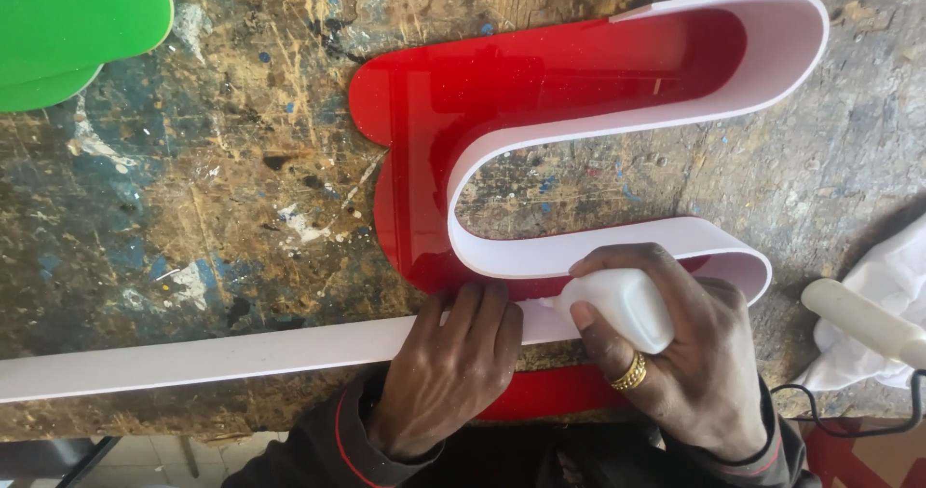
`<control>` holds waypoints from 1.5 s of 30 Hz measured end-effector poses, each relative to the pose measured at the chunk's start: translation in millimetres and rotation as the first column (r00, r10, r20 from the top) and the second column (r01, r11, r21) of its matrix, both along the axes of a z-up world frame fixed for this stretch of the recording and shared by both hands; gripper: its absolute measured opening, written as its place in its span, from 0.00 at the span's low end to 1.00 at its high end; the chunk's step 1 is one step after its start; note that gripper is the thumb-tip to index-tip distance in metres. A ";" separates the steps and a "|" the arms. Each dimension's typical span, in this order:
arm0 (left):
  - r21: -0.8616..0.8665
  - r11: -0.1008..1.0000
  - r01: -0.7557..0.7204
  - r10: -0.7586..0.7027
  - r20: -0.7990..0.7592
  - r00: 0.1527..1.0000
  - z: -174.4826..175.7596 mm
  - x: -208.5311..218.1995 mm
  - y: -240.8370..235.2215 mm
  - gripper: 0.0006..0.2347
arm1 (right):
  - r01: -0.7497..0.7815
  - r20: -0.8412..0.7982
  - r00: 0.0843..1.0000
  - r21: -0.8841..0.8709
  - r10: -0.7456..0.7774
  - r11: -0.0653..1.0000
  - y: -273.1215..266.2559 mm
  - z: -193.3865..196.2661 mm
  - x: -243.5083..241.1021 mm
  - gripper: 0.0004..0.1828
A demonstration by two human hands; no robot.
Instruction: Fabricating a 3D sign letter by gluing a white plastic return strip to the perimeter of a red acrylic face.
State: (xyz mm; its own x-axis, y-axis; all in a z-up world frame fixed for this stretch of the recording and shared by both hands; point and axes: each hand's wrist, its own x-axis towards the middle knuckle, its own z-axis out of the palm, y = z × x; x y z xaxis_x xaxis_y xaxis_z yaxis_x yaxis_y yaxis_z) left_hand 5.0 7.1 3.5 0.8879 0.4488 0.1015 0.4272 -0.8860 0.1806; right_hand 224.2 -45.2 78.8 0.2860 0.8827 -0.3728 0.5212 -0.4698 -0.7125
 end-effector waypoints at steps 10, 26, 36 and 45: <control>-0.004 1.000 0.015 -0.015 0.004 1.000 -0.5 -0.4 0.6 0.04 | 0.000 -0.021 1.000 -0.009 -0.001 1.000 3.0 0.8 2.2 0.18; 0.030 1.000 -0.002 0.002 -0.019 1.000 -1.4 0.0 -1.5 0.06 | 0.209 0.188 0.966 -0.162 -0.178 0.964 -5.4 15.9 25.6 0.18; 0.057 0.998 0.010 -0.008 -0.034 0.999 -2.1 0.3 -1.2 0.07 | 0.201 0.198 0.963 -0.073 -0.183 0.977 -12.8 20.9 29.4 0.18; 0.069 0.997 -0.024 0.022 0.031 0.999 -22.0 -4.8 -14.2 0.03 | 0.593 -0.446 0.801 0.686 -0.399 0.423 -111.5 -93.0 105.7 0.18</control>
State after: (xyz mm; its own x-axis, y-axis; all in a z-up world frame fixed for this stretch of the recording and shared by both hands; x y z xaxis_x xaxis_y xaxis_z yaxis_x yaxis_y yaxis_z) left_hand 0.2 -7.1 -18.4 0.8735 0.4598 0.1599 0.4425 -0.8869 0.1328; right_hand 329.9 -156.7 -14.2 0.7839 0.5623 0.2633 0.1996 0.1733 -0.9644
